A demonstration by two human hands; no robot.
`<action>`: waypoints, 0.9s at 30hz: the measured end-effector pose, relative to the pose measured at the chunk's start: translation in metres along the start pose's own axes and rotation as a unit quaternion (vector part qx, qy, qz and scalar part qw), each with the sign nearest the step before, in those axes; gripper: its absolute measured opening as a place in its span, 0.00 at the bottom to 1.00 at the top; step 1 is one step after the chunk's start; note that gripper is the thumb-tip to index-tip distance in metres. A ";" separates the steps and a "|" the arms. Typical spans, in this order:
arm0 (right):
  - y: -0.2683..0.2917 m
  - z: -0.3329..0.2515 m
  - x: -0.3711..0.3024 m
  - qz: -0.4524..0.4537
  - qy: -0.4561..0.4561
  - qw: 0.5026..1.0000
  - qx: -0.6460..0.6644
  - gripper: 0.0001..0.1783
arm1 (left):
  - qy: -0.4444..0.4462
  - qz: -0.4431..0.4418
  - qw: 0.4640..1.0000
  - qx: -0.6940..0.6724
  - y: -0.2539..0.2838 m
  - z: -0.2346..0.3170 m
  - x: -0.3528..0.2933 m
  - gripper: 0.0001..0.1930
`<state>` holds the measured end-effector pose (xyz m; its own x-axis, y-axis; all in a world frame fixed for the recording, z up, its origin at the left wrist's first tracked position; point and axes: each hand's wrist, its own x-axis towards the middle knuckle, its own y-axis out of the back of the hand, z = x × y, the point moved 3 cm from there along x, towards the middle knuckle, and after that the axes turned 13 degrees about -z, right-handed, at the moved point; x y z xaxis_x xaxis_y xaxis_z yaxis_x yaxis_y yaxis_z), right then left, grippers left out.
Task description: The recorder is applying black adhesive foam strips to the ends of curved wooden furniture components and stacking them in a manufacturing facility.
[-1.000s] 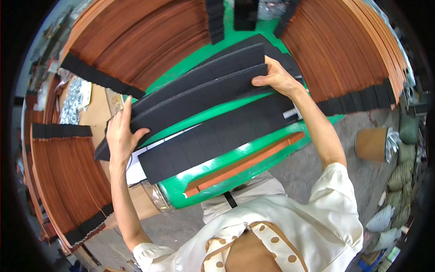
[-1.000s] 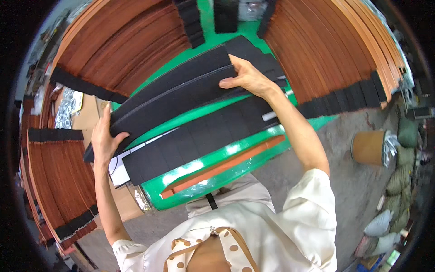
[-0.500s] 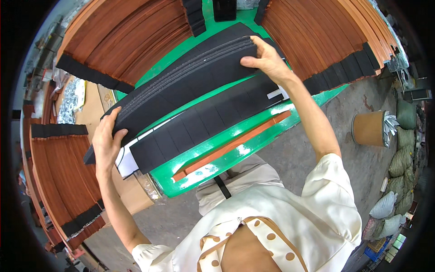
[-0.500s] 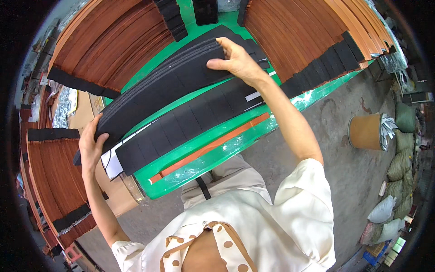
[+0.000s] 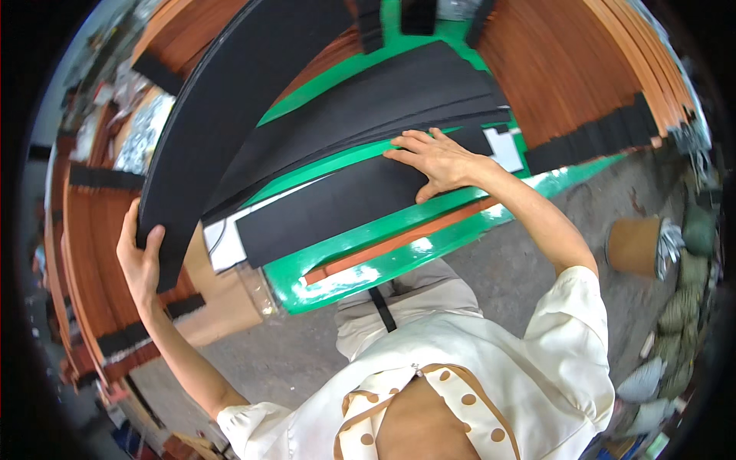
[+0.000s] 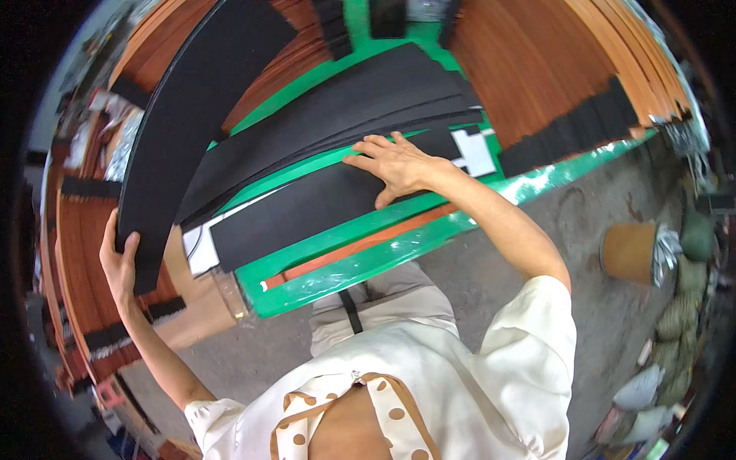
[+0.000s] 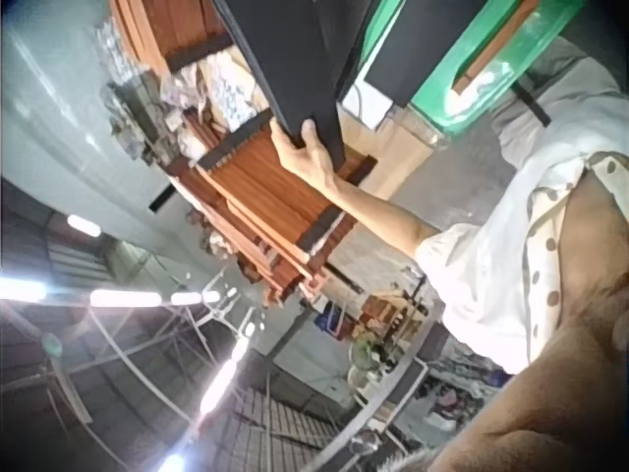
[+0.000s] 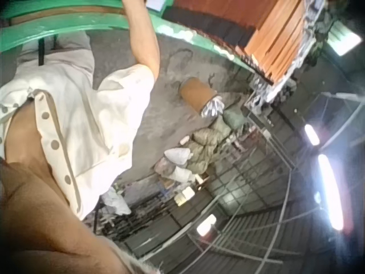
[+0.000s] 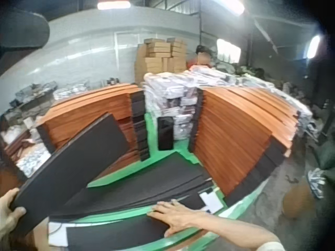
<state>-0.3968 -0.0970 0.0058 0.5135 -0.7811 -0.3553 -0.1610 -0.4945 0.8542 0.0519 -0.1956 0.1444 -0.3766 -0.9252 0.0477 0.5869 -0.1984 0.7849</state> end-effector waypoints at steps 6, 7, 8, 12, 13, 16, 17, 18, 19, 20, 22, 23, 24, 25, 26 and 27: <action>-0.004 -0.016 0.020 -0.057 -0.020 0.996 -0.068 0.58 | 0.015 0.053 0.998 0.036 0.021 0.012 -0.032 0.24; -0.006 -0.019 0.019 -0.056 -0.007 0.996 -0.071 0.58 | 0.008 0.056 0.997 0.045 0.022 0.017 -0.034 0.24; -0.005 -0.022 0.018 -0.038 -0.022 0.996 -0.075 0.58 | 0.004 0.057 0.997 0.042 0.022 0.020 -0.036 0.23; -0.011 -0.025 0.016 0.001 -0.048 0.994 -0.096 0.58 | 0.019 0.027 0.998 0.057 0.022 0.025 -0.032 0.24; -0.011 -0.024 0.014 0.014 -0.055 0.993 -0.103 0.57 | 0.018 0.029 0.998 0.056 0.020 0.028 -0.030 0.24; -0.012 -0.027 0.012 0.048 -0.040 0.991 -0.121 0.56 | -0.024 0.052 0.995 0.081 0.017 0.036 -0.024 0.22; -0.010 -0.030 0.012 0.049 -0.041 0.990 -0.122 0.56 | -0.018 0.057 0.994 0.088 0.017 0.036 -0.021 0.22; -0.008 -0.033 0.011 0.054 -0.039 0.989 -0.134 0.54 | -0.013 0.062 0.993 0.096 0.016 0.036 -0.020 0.22; -0.005 -0.036 0.010 0.058 -0.038 0.987 -0.147 0.51 | -0.014 0.064 0.993 0.096 0.016 0.035 -0.018 0.22; -0.002 -0.034 0.009 0.060 -0.038 0.987 -0.147 0.51 | -0.006 0.064 0.994 0.088 0.015 0.033 -0.016 0.23; 0.006 -0.027 0.009 0.065 0.014 0.998 0.002 0.36 | 0.001 0.066 0.995 0.080 0.014 0.034 -0.013 0.23; 0.009 -0.023 0.006 0.065 0.013 0.998 0.001 0.36 | 0.007 0.055 0.996 0.073 0.011 0.037 -0.010 0.23; 0.013 -0.020 0.002 0.079 0.039 0.995 0.038 0.28 | 0.012 0.044 0.997 0.065 0.008 0.039 -0.006 0.24; 0.019 -0.021 0.000 0.090 0.071 0.991 0.075 0.20 | 0.015 0.046 0.997 0.066 0.007 0.039 -0.005 0.24; 0.028 -0.024 -0.006 0.148 0.123 0.979 0.065 0.12 | -0.002 0.026 0.997 0.071 0.004 0.039 -0.002 0.23; 0.038 -0.026 -0.013 0.169 0.139 0.975 0.050 0.11 | -0.020 0.006 0.997 0.075 0.001 0.040 0.002 0.23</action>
<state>-0.3877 -0.0959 0.0528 0.6229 -0.7794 0.0676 -0.4351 -0.2733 0.8579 0.0230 -0.1851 0.1697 -0.4001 -0.9130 0.0794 0.4788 -0.1344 0.8676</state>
